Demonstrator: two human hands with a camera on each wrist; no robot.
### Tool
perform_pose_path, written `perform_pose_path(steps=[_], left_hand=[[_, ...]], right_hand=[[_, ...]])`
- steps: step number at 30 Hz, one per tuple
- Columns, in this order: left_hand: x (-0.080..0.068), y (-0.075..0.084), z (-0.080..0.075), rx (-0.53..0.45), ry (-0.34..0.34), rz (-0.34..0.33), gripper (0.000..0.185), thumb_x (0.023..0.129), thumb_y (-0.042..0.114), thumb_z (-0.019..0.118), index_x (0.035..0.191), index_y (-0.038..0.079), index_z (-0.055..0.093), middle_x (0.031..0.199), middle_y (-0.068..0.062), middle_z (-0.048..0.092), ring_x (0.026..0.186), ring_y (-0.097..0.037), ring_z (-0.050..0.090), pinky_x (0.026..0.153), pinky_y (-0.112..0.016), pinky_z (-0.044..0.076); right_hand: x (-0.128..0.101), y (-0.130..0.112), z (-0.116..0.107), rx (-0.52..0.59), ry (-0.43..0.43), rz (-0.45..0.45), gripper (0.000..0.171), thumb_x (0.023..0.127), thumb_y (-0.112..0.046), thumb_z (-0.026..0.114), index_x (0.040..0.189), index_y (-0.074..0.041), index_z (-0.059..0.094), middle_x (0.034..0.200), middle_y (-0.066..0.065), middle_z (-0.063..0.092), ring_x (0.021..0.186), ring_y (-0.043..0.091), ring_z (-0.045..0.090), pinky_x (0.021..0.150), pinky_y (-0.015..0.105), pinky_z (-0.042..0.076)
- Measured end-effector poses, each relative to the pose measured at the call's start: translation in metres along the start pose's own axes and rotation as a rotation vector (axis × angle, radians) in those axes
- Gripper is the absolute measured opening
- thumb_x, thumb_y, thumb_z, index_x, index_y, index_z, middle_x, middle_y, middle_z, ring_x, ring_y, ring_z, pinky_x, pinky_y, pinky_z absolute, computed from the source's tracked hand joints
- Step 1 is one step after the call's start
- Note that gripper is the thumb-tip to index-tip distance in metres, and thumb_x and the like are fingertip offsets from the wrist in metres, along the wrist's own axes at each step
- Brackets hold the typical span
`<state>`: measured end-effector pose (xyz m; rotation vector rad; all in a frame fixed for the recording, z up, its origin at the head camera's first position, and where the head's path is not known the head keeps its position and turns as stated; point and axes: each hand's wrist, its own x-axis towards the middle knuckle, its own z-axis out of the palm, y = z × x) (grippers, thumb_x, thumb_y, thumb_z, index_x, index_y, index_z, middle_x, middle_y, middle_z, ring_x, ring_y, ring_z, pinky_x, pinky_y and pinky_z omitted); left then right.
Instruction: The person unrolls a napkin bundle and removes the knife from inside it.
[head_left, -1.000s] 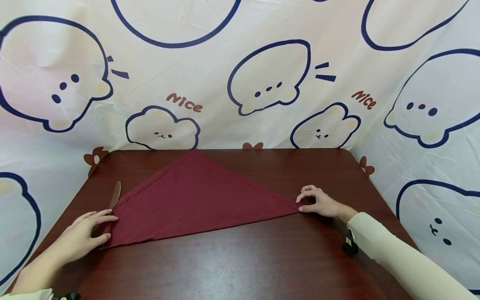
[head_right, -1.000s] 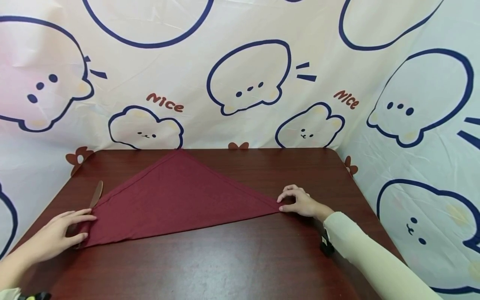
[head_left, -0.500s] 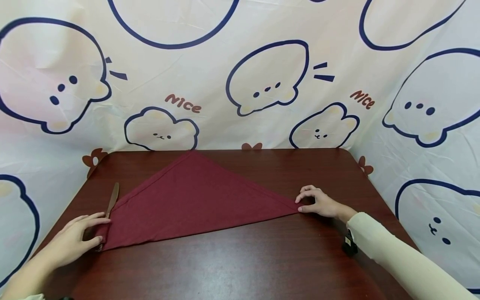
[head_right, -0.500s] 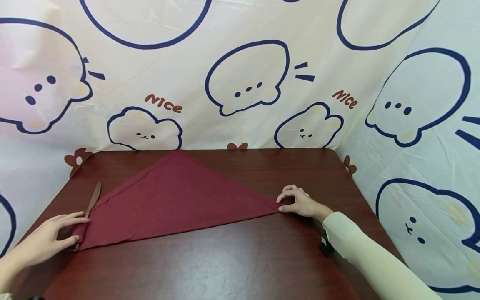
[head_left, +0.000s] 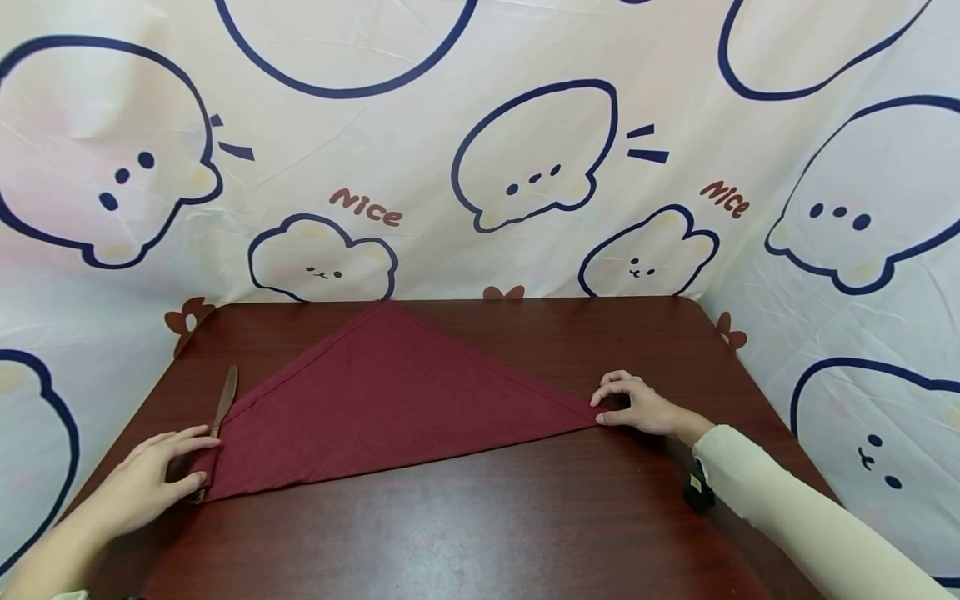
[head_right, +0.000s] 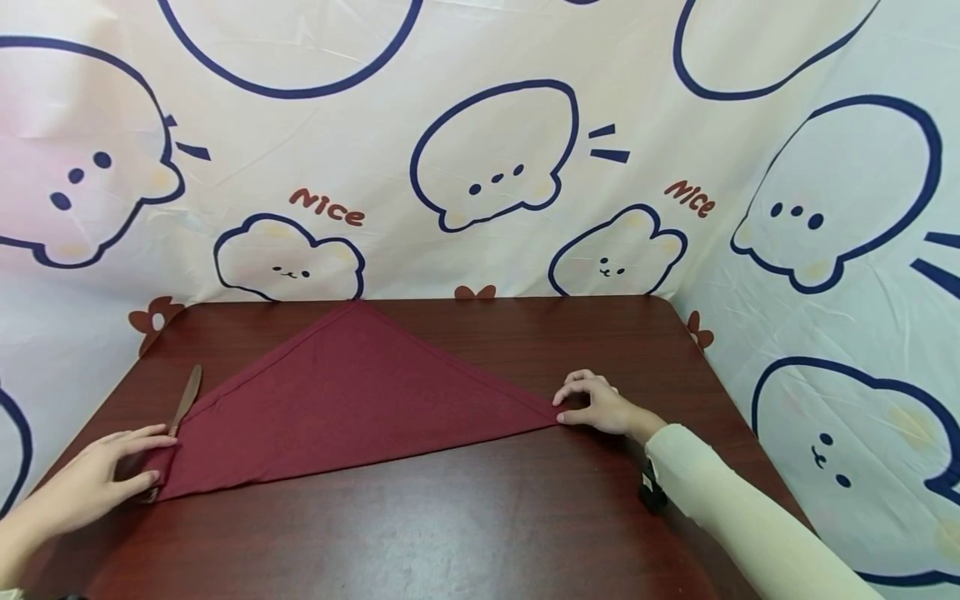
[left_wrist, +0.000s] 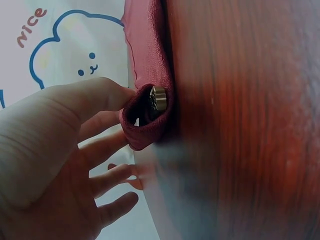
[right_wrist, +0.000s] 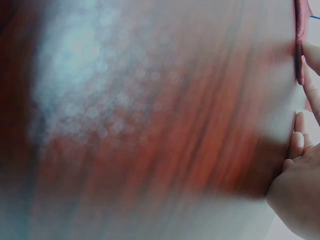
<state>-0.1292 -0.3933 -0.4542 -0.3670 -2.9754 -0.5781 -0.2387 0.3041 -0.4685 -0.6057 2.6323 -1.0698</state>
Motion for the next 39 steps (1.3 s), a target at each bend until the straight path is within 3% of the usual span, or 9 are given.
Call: perform_pose_path(steps=[7, 23, 39], left_hand=[[0.005, 0.011, -0.006, 0.034, -0.069, -0.069, 0.042, 0.088, 0.019, 0.077, 0.124, 0.000, 0.066, 0.141, -0.036, 0.049, 0.127, -0.058, 0.035, 0.091, -0.077, 0.034], [0.016, 0.032, 0.003, 0.104, -0.117, -0.066, 0.050, 0.085, 0.024, 0.079, 0.127, 0.001, 0.066, 0.141, -0.032, 0.053, 0.130, -0.059, 0.035, 0.089, -0.084, 0.032], [0.008, 0.023, 0.005, 0.145, -0.088, -0.060, 0.048, 0.083, 0.015, 0.079, 0.128, 0.003, 0.065, 0.133, -0.033, 0.059, 0.128, -0.060, 0.037, 0.086, -0.083, 0.034]], right_hand=[[0.000, 0.000, 0.000, 0.002, 0.000, -0.004, 0.016, 0.088, -0.020, 0.079, 0.102, -0.015, 0.074, 0.122, 0.010, 0.051, 0.119, 0.028, 0.041, 0.101, 0.051, 0.034], [-0.001, -0.002, -0.001, -0.002, -0.002, 0.001, 0.015, 0.088, -0.020, 0.079, 0.102, -0.016, 0.074, 0.122, 0.010, 0.051, 0.119, 0.028, 0.041, 0.101, 0.050, 0.033], [-0.001, -0.003, -0.002, -0.003, -0.007, 0.007, 0.015, 0.088, -0.021, 0.079, 0.101, -0.016, 0.074, 0.122, 0.011, 0.051, 0.119, 0.029, 0.041, 0.102, 0.051, 0.033]])
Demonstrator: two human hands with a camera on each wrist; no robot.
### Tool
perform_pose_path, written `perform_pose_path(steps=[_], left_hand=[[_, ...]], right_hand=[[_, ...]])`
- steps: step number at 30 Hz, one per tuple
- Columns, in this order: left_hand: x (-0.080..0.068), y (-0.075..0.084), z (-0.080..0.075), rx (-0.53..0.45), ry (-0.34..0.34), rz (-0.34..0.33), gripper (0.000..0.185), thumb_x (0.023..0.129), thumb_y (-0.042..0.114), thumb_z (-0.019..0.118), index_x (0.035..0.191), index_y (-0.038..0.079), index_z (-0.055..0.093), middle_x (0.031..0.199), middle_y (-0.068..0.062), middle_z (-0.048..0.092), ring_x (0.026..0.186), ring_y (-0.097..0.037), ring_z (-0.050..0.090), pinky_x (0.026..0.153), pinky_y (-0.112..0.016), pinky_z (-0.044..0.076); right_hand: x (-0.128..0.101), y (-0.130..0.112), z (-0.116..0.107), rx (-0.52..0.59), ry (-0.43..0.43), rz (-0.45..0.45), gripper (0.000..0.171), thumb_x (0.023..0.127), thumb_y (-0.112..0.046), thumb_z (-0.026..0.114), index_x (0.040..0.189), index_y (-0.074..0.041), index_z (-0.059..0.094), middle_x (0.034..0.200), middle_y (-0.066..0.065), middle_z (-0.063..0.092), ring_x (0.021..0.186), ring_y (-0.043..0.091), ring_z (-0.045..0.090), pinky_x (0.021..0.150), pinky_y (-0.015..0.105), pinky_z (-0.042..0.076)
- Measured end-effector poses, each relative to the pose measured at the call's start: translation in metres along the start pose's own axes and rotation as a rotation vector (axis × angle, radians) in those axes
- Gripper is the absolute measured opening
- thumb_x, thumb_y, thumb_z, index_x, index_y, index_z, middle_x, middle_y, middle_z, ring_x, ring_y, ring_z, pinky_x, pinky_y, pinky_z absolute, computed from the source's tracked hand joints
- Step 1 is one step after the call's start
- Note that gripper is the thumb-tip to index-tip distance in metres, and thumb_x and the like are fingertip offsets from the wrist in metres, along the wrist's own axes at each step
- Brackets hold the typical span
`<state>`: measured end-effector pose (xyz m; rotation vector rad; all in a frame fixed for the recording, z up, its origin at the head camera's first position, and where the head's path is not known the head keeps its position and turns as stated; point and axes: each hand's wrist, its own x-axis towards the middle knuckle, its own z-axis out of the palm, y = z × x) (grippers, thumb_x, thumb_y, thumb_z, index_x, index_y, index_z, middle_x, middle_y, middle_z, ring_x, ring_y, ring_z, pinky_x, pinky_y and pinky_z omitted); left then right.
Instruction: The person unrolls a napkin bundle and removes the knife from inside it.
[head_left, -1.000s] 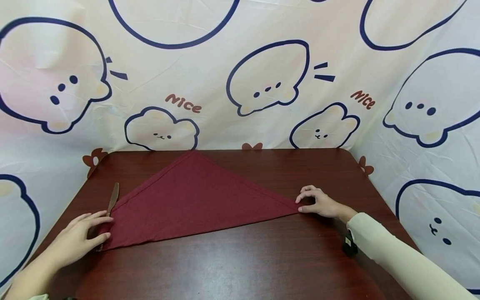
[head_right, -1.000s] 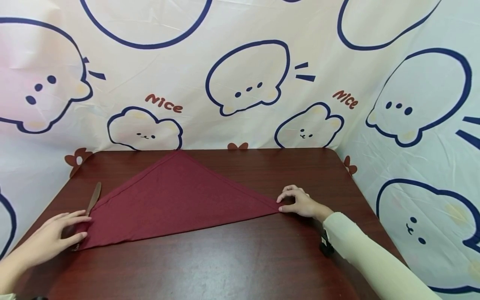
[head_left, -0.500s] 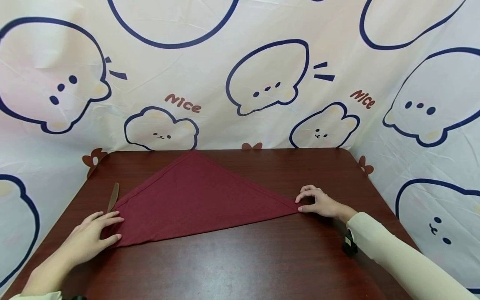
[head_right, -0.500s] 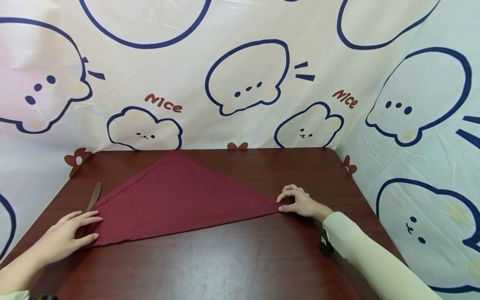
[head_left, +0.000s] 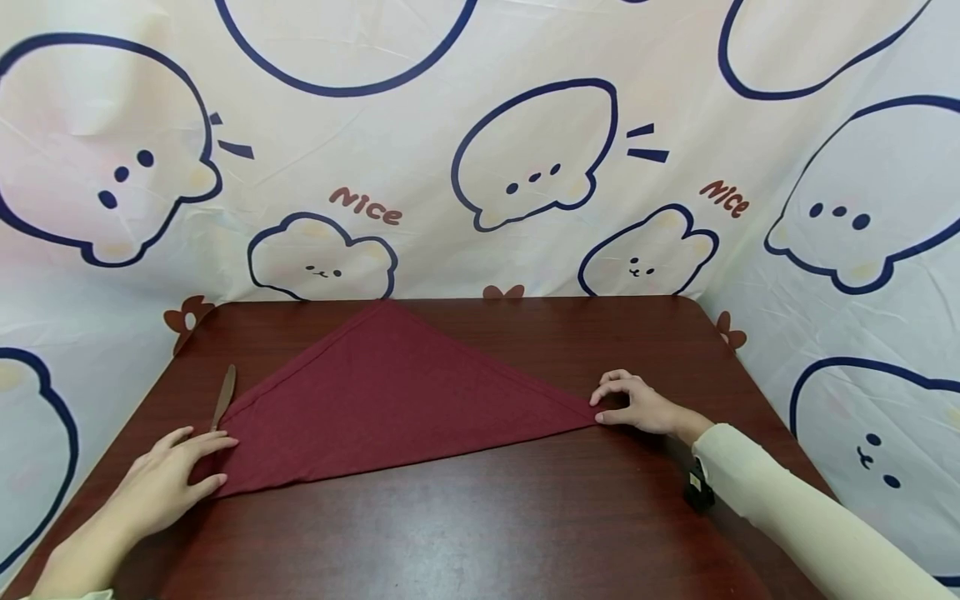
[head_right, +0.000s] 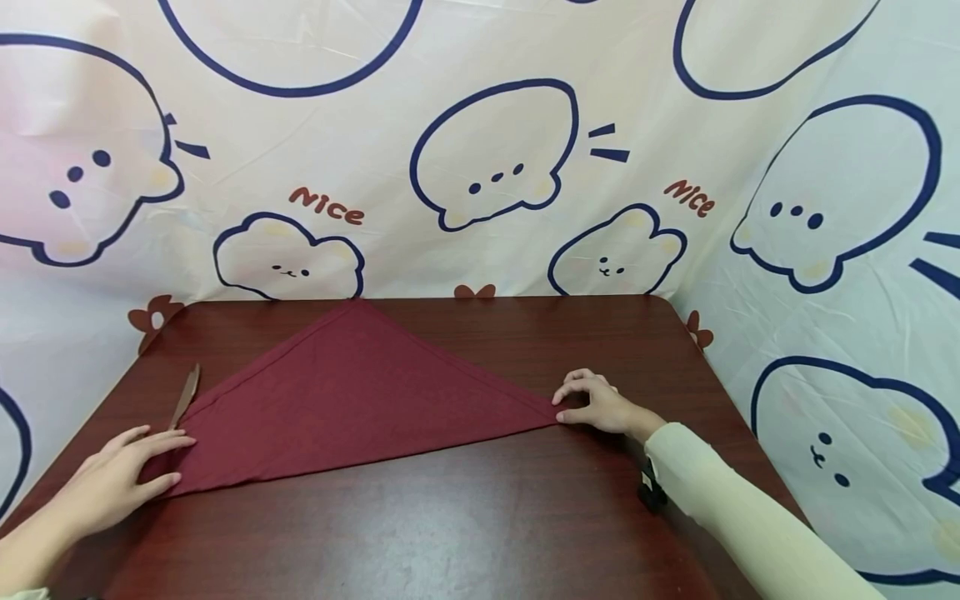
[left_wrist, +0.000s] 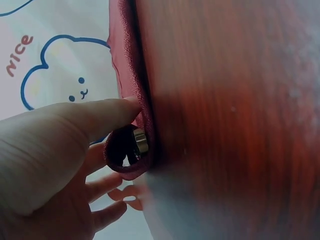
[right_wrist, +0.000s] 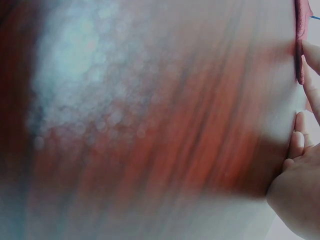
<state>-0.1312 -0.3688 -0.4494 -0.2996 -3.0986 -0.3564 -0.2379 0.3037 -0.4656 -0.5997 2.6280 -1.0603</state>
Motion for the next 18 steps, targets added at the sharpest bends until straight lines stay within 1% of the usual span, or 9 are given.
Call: perform_pose_path(steps=[7, 11, 18], left_hand=[[-0.0012, -0.0012, -0.0004, -0.016, 0.013, 0.004, 0.046, 0.082, 0.009, 0.078, 0.126, 0.003, 0.065, 0.133, -0.033, 0.059, 0.128, -0.059, 0.037, 0.086, -0.082, 0.033], [-0.0017, -0.0025, -0.0019, -0.018, 0.005, -0.004, 0.047, 0.081, 0.005, 0.077, 0.126, 0.003, 0.065, 0.134, -0.033, 0.057, 0.128, -0.060, 0.036, 0.087, -0.082, 0.033], [-0.0037, -0.0078, -0.0036, -0.025, -0.004, -0.009, 0.048, 0.081, 0.004, 0.075, 0.128, 0.005, 0.064, 0.136, -0.033, 0.055, 0.128, -0.060, 0.035, 0.086, -0.082, 0.033]], right_hand=[[0.0002, -0.0001, 0.0001, 0.005, 0.000, 0.000, 0.016, 0.088, -0.020, 0.079, 0.102, -0.015, 0.075, 0.122, 0.012, 0.051, 0.119, 0.029, 0.041, 0.101, 0.051, 0.033], [0.0005, 0.0002, 0.0002, 0.003, 0.000, -0.005, 0.016, 0.088, -0.021, 0.079, 0.102, -0.015, 0.075, 0.123, 0.012, 0.051, 0.119, 0.029, 0.041, 0.101, 0.051, 0.034], [0.0004, 0.0028, 0.0006, 0.009, 0.000, 0.004, 0.016, 0.088, -0.021, 0.078, 0.103, -0.016, 0.074, 0.124, 0.012, 0.050, 0.120, 0.029, 0.041, 0.102, 0.054, 0.033]])
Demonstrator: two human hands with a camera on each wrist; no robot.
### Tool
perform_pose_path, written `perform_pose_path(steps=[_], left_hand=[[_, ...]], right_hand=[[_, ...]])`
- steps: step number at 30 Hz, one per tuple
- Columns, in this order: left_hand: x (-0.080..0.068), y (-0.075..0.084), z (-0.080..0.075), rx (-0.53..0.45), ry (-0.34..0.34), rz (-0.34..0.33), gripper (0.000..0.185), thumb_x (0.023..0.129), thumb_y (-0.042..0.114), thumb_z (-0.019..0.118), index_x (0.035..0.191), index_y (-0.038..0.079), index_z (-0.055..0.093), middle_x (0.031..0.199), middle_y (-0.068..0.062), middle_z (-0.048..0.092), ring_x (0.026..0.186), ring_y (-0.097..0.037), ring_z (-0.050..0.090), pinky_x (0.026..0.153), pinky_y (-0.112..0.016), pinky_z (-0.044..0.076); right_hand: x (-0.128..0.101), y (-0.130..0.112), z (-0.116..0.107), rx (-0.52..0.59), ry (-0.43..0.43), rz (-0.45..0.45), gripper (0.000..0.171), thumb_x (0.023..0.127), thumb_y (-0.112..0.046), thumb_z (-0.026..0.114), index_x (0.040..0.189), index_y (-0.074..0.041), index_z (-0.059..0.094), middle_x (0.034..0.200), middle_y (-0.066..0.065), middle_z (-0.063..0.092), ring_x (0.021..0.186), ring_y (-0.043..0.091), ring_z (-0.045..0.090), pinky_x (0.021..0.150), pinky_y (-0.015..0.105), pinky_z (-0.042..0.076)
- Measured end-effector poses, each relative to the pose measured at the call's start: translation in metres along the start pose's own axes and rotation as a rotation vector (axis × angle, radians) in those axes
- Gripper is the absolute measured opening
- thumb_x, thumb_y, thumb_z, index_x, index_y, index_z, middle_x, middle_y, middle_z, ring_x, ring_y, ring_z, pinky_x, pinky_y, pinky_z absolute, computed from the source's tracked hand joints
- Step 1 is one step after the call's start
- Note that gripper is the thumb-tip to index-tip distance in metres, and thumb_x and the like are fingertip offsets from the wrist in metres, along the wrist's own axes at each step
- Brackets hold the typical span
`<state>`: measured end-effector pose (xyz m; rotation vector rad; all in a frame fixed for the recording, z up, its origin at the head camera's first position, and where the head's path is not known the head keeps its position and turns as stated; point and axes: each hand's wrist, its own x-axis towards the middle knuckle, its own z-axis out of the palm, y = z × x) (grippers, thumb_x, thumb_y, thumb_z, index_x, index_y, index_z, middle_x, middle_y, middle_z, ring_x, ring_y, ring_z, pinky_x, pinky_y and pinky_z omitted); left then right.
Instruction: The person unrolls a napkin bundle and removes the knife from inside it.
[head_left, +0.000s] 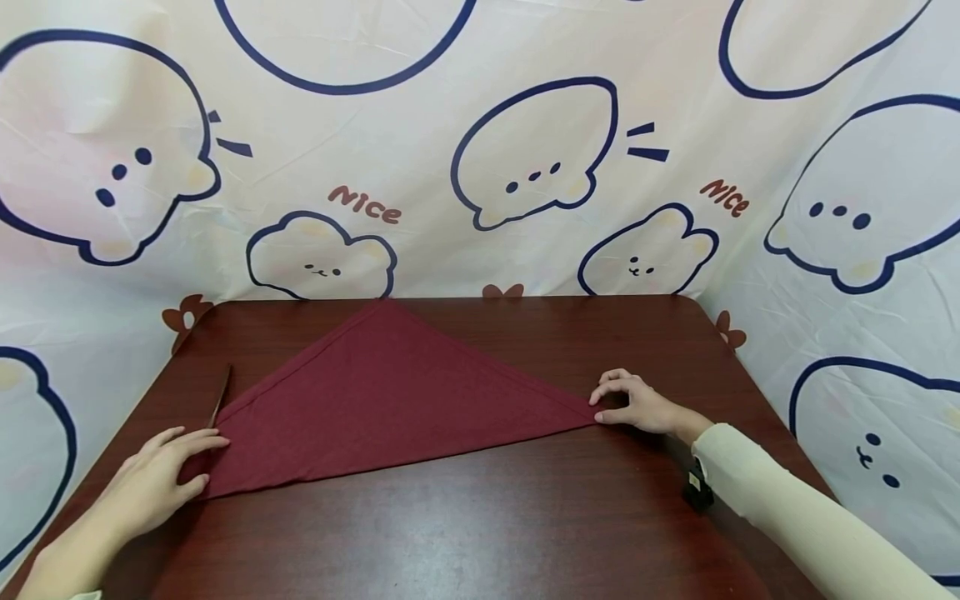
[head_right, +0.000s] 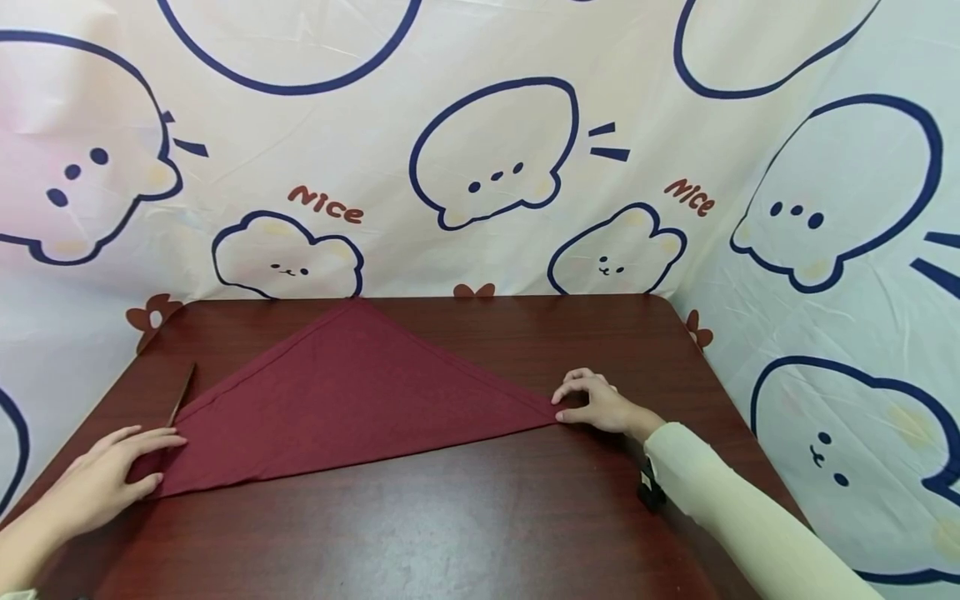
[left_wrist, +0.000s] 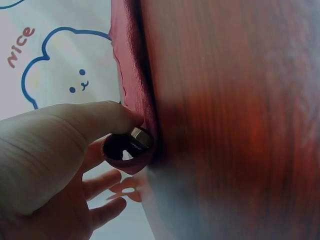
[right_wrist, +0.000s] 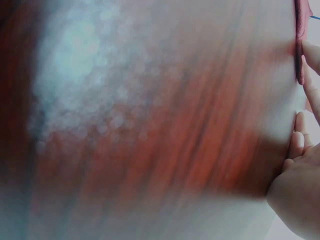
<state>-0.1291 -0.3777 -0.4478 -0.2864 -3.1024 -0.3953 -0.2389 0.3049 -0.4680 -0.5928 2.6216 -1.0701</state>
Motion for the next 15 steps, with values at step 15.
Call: perform_pose_path(steps=[15], left_hand=[[-0.011, -0.027, 0.011, -0.090, 0.136, 0.080, 0.044, 0.078, -0.003, 0.074, 0.122, 0.004, 0.067, 0.132, -0.034, 0.058, 0.126, -0.038, 0.048, 0.119, -0.044, 0.035]], right_hand=[[0.000, -0.001, 0.000, -0.005, 0.003, 0.002, 0.015, 0.088, -0.021, 0.078, 0.103, -0.016, 0.075, 0.124, 0.012, 0.050, 0.120, 0.030, 0.041, 0.103, 0.055, 0.033]])
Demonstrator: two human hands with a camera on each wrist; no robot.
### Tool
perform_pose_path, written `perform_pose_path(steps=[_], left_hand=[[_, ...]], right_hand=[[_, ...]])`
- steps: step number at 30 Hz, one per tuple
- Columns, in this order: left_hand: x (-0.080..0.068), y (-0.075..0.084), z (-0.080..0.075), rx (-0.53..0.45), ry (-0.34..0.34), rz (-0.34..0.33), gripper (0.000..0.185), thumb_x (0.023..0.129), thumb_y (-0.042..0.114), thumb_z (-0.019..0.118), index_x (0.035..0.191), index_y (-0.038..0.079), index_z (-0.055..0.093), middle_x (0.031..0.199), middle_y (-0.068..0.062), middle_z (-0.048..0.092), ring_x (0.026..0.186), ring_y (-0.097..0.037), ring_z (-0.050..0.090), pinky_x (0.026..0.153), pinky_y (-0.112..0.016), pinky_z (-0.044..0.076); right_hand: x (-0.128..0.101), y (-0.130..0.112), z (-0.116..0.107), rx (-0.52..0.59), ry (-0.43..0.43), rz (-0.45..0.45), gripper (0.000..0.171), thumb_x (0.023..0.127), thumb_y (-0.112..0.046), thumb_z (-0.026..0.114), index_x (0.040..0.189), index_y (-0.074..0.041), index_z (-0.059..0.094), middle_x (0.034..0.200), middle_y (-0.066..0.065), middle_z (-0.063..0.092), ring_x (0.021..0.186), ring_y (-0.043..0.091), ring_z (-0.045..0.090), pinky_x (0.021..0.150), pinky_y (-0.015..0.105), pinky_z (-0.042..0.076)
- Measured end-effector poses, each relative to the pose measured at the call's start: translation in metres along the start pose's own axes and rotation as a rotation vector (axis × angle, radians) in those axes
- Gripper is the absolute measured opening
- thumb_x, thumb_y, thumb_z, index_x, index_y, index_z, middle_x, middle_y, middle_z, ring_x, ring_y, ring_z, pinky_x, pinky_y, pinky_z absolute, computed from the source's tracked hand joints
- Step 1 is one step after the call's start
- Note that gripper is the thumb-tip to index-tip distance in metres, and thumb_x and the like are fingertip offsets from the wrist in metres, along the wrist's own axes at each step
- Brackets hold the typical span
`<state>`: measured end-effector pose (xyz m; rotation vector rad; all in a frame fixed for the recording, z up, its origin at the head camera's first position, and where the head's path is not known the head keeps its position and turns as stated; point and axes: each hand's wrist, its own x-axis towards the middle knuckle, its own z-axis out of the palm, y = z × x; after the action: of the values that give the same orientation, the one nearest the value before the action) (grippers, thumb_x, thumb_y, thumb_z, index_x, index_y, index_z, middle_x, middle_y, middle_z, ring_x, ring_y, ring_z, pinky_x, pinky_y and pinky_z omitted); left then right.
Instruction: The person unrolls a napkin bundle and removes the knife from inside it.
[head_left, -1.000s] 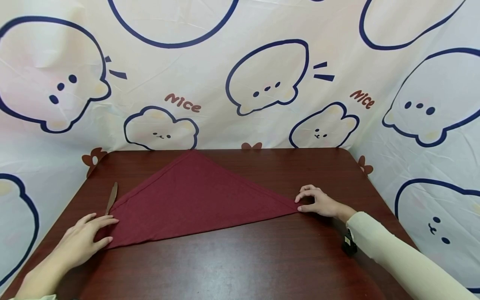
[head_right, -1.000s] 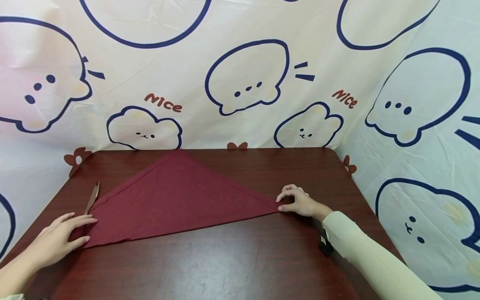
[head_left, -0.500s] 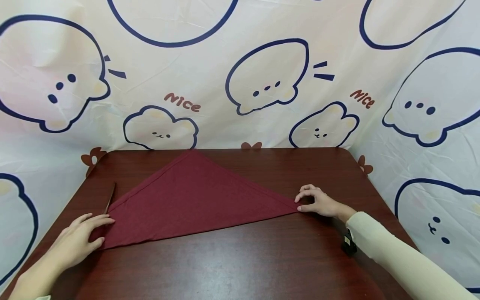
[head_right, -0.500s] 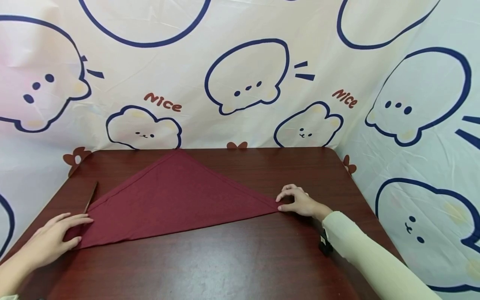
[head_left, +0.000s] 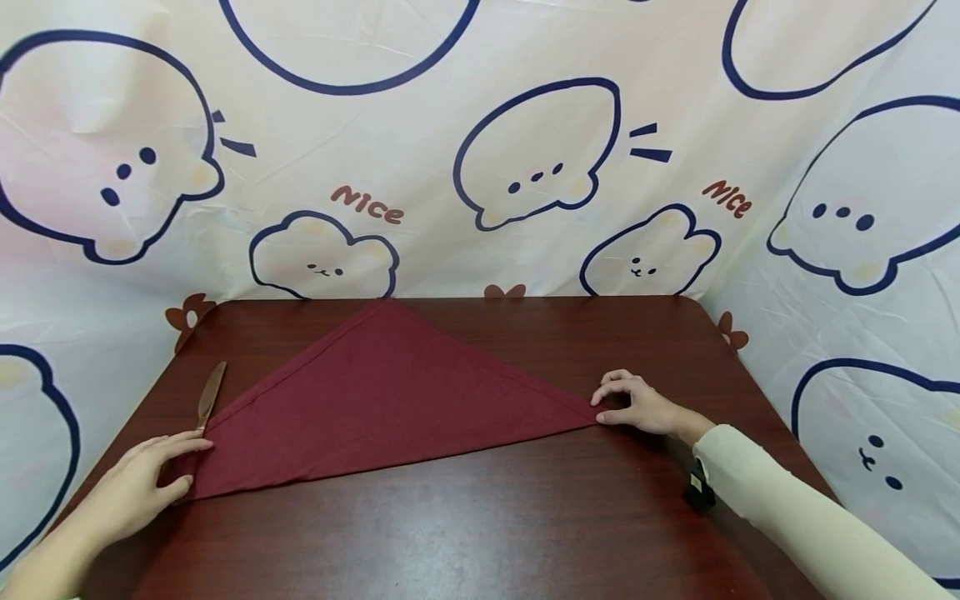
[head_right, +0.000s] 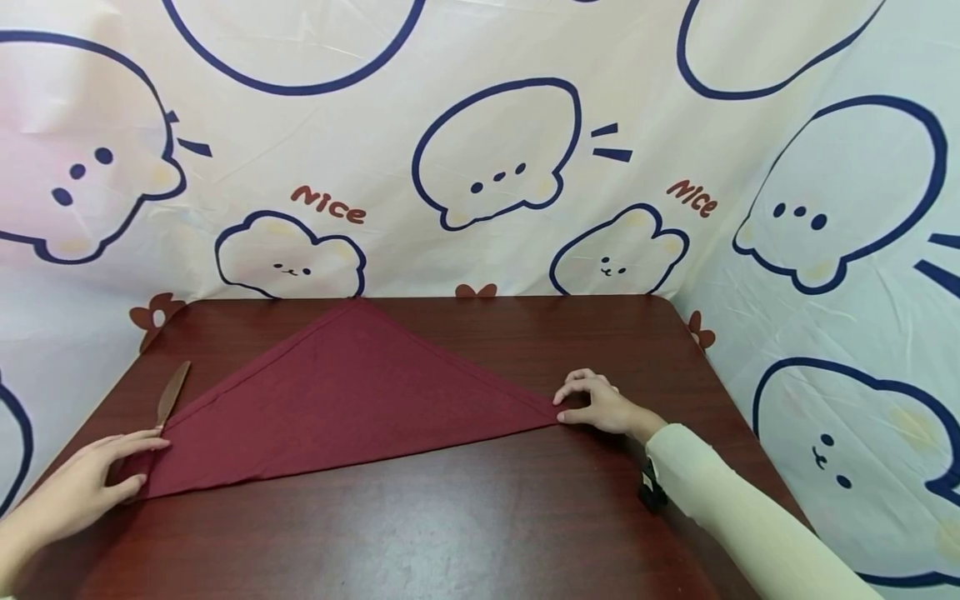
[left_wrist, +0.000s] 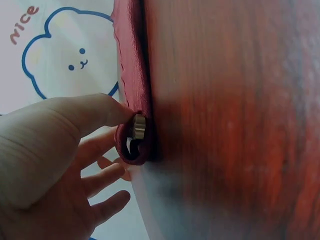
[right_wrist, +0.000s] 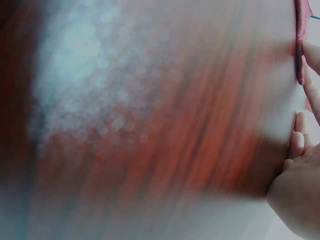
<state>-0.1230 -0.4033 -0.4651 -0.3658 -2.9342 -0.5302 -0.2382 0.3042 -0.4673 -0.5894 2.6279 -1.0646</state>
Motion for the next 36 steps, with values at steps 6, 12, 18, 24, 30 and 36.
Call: perform_pose_path(steps=[6, 12, 18, 24, 30, 36], left_hand=[[-0.001, -0.007, 0.003, -0.107, 0.068, 0.096, 0.044, 0.075, -0.010, 0.074, 0.117, 0.000, 0.068, 0.126, -0.036, 0.061, 0.116, 0.036, 0.015, 0.093, 0.010, 0.004], [-0.002, -0.005, 0.003, -0.108, 0.068, 0.091, 0.043, 0.075, -0.009, 0.074, 0.116, 0.000, 0.068, 0.126, -0.037, 0.061, 0.115, 0.036, 0.013, 0.093, 0.010, 0.005], [0.000, -0.001, 0.002, -0.053, 0.060, 0.078, 0.042, 0.076, -0.005, 0.076, 0.117, 0.002, 0.069, 0.126, -0.036, 0.061, 0.127, 0.004, 0.046, 0.093, 0.009, 0.002], [0.004, 0.008, -0.001, -0.011, -0.002, 0.004, 0.042, 0.079, 0.001, 0.079, 0.119, 0.000, 0.068, 0.128, -0.038, 0.058, 0.116, -0.054, 0.052, 0.115, -0.055, 0.036], [0.008, 0.019, -0.005, 0.023, -0.076, -0.055, 0.040, 0.082, 0.009, 0.079, 0.121, 0.003, 0.068, 0.133, -0.038, 0.056, 0.121, -0.054, 0.045, 0.088, -0.075, 0.038], [0.009, 0.027, -0.003, 0.045, -0.112, -0.076, 0.041, 0.083, 0.014, 0.079, 0.121, 0.004, 0.068, 0.134, -0.035, 0.057, 0.125, -0.056, 0.042, 0.087, -0.080, 0.035]], right_hand=[[0.000, -0.001, 0.000, -0.010, 0.005, -0.004, 0.015, 0.088, -0.021, 0.079, 0.102, -0.017, 0.075, 0.123, 0.012, 0.051, 0.120, 0.030, 0.041, 0.102, 0.052, 0.033], [0.000, -0.001, -0.001, -0.008, 0.003, 0.004, 0.015, 0.088, -0.021, 0.079, 0.102, -0.017, 0.074, 0.124, 0.012, 0.050, 0.121, 0.030, 0.040, 0.103, 0.054, 0.032], [0.000, -0.001, -0.001, 0.001, -0.004, 0.011, 0.015, 0.089, -0.021, 0.078, 0.103, -0.017, 0.074, 0.125, 0.013, 0.049, 0.122, 0.032, 0.040, 0.103, 0.058, 0.031], [-0.001, -0.002, 0.000, 0.000, -0.002, 0.010, 0.015, 0.089, -0.022, 0.078, 0.102, -0.017, 0.074, 0.125, 0.013, 0.049, 0.122, 0.032, 0.040, 0.103, 0.057, 0.031], [-0.001, -0.003, -0.001, 0.006, 0.000, 0.014, 0.015, 0.089, -0.022, 0.078, 0.102, -0.016, 0.074, 0.126, 0.013, 0.049, 0.122, 0.033, 0.039, 0.103, 0.059, 0.030], [-0.001, -0.003, -0.001, 0.008, -0.005, 0.009, 0.015, 0.089, -0.021, 0.078, 0.103, -0.016, 0.074, 0.125, 0.012, 0.050, 0.121, 0.032, 0.040, 0.102, 0.058, 0.031]])
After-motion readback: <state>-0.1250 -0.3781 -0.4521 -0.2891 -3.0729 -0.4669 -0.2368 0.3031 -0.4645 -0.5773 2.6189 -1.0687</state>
